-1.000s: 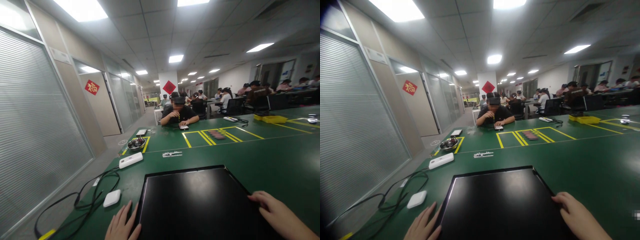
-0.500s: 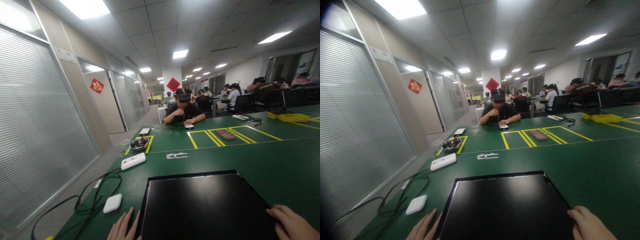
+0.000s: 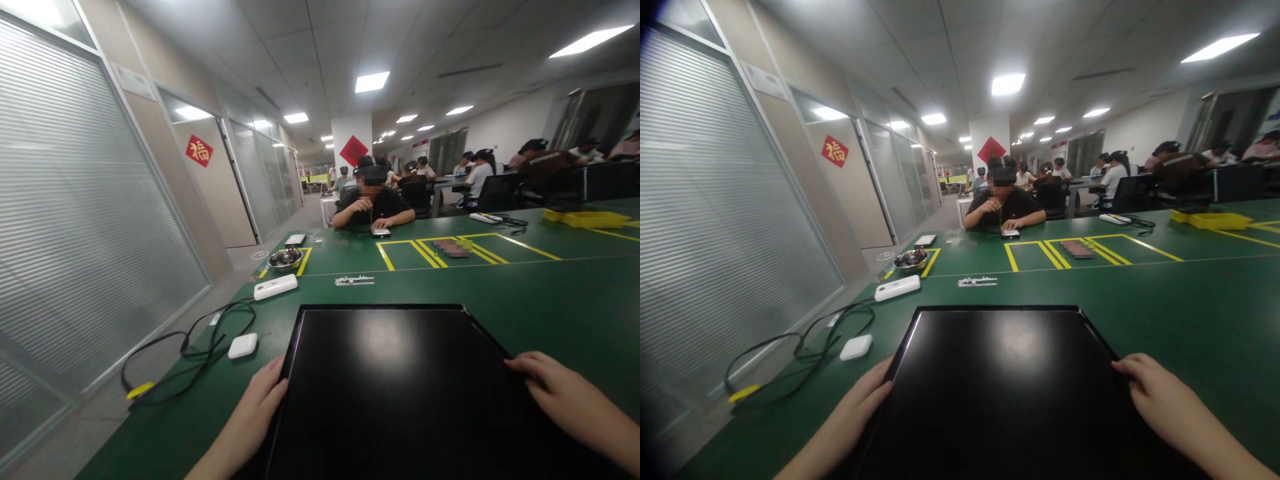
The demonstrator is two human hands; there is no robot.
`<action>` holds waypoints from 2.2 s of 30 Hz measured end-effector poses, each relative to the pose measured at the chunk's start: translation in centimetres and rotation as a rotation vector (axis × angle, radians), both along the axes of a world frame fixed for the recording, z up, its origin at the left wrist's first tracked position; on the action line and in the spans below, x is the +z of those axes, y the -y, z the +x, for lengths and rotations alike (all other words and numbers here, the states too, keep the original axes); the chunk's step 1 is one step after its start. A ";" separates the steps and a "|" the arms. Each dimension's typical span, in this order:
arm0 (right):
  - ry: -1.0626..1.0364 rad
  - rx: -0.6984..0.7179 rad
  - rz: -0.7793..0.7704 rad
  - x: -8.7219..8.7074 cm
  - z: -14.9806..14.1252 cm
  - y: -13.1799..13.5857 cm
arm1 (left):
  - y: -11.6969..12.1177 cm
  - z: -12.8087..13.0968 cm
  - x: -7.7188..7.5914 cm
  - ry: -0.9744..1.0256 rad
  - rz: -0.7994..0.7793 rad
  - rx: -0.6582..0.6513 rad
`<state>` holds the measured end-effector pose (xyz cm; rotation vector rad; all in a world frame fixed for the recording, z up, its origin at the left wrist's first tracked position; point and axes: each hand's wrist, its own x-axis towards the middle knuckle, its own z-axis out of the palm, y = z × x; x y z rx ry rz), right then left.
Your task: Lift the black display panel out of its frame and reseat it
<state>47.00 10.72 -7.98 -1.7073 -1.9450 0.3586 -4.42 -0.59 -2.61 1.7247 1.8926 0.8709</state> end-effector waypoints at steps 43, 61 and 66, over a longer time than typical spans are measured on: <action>0.119 -0.006 -0.086 0.5 -1.0 0.7 | 0.7 3.3 2.3 1.305 -0.145 0.231; 0.062 -0.022 -0.066 1.1 -1.7 1.0 | 1.7 3.3 2.8 1.113 -0.047 0.151; 0.004 -0.067 -0.065 0.8 -1.5 0.7 | 2.2 3.6 2.9 1.118 0.026 0.137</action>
